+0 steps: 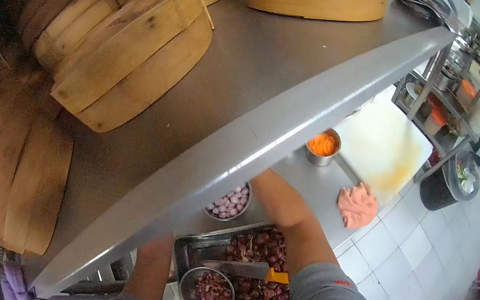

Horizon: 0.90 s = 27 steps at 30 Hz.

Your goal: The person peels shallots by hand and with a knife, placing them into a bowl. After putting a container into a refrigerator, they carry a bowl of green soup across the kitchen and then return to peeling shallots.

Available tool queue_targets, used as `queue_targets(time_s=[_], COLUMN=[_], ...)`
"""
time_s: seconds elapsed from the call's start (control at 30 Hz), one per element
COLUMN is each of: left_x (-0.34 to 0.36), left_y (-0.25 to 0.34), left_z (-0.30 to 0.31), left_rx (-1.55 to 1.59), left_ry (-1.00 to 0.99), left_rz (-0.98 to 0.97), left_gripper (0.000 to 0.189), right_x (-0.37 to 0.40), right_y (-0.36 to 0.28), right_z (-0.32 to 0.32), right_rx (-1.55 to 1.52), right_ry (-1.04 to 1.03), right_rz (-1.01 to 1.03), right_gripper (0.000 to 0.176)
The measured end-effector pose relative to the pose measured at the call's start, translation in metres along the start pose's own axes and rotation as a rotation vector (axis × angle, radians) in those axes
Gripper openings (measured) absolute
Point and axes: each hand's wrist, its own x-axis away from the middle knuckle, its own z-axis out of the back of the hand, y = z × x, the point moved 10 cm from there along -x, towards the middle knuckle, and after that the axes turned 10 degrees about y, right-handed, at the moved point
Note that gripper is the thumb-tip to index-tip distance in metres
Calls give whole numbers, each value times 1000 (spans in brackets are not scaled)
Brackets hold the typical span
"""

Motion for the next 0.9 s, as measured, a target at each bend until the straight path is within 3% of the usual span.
queue_targets(time_s=[0.2,0.33,0.37,0.4,0.53,0.6,0.67,0.73,0.77,0.9], left_x=[63,82,93,109,198,247,275,314,316,431], left_y=[29,18,12,14,26,35,27,16,2,27], left_z=[-5,-16,-21,-25,-49,-50,-54,-57,-70,-64], left_rx=[-30,-49,-60,-60,-7,-175,-119,-294,-147,-108], left_ry=[-67,-154,-184,-215,-492,-537,-577,-779,-772,-897], left_rz=[7,27,40,53,192,259,267,291,211,264], left_gripper=[54,54,54,54,59,53,55,57,54,57], right_x=[35,86,99,106,197,234,282,339,362,472], right_y=[-8,-36,-34,-27,-52,-55,-56,-66,-66,-74], right_z=[12,22,37,41,82,103,127,140,151,184], right_rx=[0,6,179,77,131,88,133,53,64,27], right_ry=[86,188,256,243,414,492,589,665,698,838], right_rz=[15,29,-64,-43,2,-11,1,33,46,84], right_gripper=[45,45,41,43,45,44,46,46,46,47])
